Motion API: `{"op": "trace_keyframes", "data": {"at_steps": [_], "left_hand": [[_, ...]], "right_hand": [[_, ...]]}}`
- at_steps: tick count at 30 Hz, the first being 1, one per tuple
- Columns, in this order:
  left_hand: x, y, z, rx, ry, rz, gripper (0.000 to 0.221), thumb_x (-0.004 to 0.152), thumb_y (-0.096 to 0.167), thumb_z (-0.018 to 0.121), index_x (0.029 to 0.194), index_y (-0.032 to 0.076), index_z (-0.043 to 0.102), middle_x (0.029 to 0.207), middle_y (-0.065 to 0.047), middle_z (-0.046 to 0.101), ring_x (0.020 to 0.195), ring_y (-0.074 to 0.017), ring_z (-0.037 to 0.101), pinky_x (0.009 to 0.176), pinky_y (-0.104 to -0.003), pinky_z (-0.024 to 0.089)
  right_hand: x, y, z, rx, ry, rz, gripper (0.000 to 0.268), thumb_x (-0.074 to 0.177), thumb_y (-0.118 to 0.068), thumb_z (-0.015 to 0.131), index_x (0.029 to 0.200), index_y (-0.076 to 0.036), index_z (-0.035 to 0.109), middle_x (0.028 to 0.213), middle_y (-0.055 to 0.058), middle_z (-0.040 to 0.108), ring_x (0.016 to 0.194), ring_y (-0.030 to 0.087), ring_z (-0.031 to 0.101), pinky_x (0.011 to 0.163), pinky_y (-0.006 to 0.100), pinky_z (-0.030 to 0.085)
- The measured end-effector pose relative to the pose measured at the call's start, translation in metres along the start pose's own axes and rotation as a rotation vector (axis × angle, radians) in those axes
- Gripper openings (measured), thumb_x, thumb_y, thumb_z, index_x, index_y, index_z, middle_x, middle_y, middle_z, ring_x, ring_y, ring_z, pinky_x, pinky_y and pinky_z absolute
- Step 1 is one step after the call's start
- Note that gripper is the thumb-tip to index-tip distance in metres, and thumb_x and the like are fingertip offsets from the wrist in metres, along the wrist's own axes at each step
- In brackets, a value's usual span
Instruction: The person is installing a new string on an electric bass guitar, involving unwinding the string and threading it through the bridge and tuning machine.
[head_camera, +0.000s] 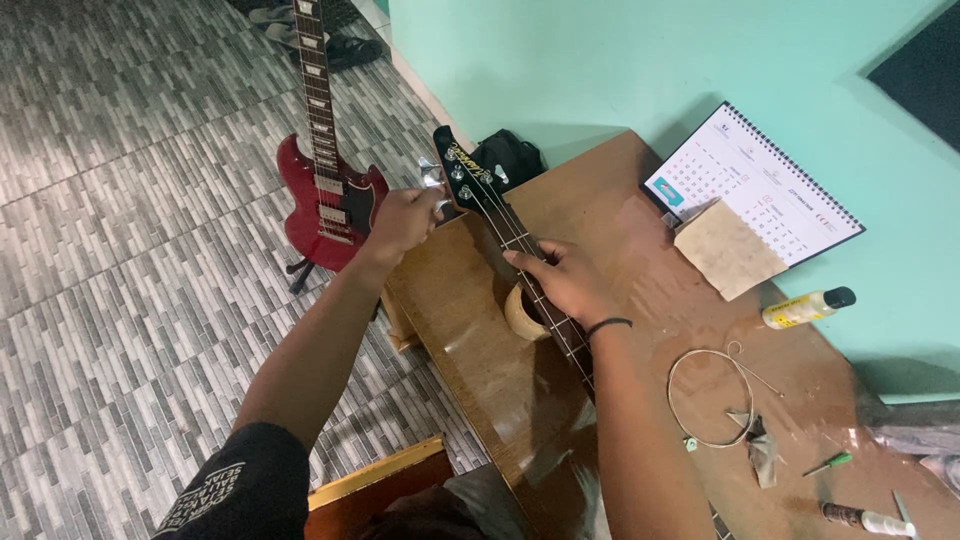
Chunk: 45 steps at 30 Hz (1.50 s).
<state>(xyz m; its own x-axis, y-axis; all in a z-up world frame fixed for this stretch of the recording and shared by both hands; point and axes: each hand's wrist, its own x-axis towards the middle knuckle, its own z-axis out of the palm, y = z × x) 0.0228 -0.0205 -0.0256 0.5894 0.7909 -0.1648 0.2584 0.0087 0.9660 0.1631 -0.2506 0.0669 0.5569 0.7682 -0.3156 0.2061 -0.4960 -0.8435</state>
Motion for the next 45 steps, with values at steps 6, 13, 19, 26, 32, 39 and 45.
{"op": "trace_keyframes", "data": {"at_steps": [6,13,19,26,32,39,45], "left_hand": [[-0.036,0.053,-0.021,0.591,-0.003,0.145,0.053,0.095,0.061,0.065,0.116,0.011,0.064,0.100,-0.024,0.071,0.100,-0.0445,0.071,0.086,-0.052,0.055],[-0.012,0.007,-0.034,0.914,0.318,1.040,0.034,0.094,0.053,0.078,0.104,0.021,0.077,0.099,0.000,0.075,0.083,-0.0195,0.076,0.063,-0.030,0.059],[-0.004,-0.003,-0.038,1.130,0.223,1.119,0.025,0.106,0.042,0.063,0.112,0.019,0.069,0.103,0.000,0.070,0.086,-0.0192,0.075,0.072,-0.033,0.062],[0.008,-0.015,-0.020,0.907,0.143,0.805,0.026,0.111,0.039,0.055,0.100,0.019,0.067,0.081,-0.001,0.063,0.067,-0.0219,0.067,0.061,-0.033,0.052],[-0.015,0.019,-0.013,0.394,-0.008,0.344,0.034,0.111,0.037,0.052,0.094,0.015,0.073,0.072,-0.002,0.066,0.061,-0.0178,0.065,0.063,-0.034,0.051],[-0.020,0.036,-0.009,0.043,-0.052,0.014,0.035,0.105,0.035,0.059,0.082,0.014,0.073,0.063,-0.004,0.065,0.055,-0.0147,0.066,0.058,-0.029,0.052],[-0.017,0.018,-0.004,0.090,-0.015,0.036,0.042,0.109,0.039,0.056,0.084,0.010,0.074,0.061,-0.007,0.064,0.055,-0.0146,0.065,0.062,-0.030,0.051]], "right_hand": [[0.005,0.001,-0.013,-0.075,0.031,0.014,0.038,0.084,-0.048,0.080,0.087,-0.010,0.078,0.078,0.015,0.073,0.081,0.027,0.070,0.071,0.035,0.054],[-0.019,-0.023,-0.007,-0.085,0.028,0.046,0.037,0.088,-0.051,0.075,0.086,-0.014,0.081,0.077,0.012,0.073,0.080,0.024,0.070,0.070,0.033,0.053],[-0.017,-0.017,-0.006,-0.071,0.019,0.079,0.034,0.082,-0.047,0.079,0.086,-0.013,0.082,0.080,0.014,0.076,0.084,0.028,0.072,0.074,0.034,0.055],[0.007,0.012,-0.013,-0.093,0.035,0.017,0.045,0.087,-0.053,0.074,0.092,-0.009,0.080,0.093,0.017,0.075,0.094,0.032,0.070,0.083,0.038,0.053],[0.007,0.013,-0.004,-0.075,0.034,0.029,0.043,0.087,-0.052,0.073,0.092,-0.009,0.081,0.091,0.015,0.076,0.094,0.031,0.071,0.085,0.038,0.054],[0.005,0.020,0.000,0.009,0.043,-0.006,0.034,0.086,-0.049,0.078,0.086,-0.015,0.083,0.082,0.011,0.077,0.083,0.025,0.072,0.076,0.034,0.056],[-0.023,-0.024,-0.011,-0.017,0.025,0.000,0.038,0.086,-0.051,0.075,0.086,-0.014,0.083,0.083,0.013,0.077,0.087,0.030,0.072,0.081,0.037,0.055]]}}
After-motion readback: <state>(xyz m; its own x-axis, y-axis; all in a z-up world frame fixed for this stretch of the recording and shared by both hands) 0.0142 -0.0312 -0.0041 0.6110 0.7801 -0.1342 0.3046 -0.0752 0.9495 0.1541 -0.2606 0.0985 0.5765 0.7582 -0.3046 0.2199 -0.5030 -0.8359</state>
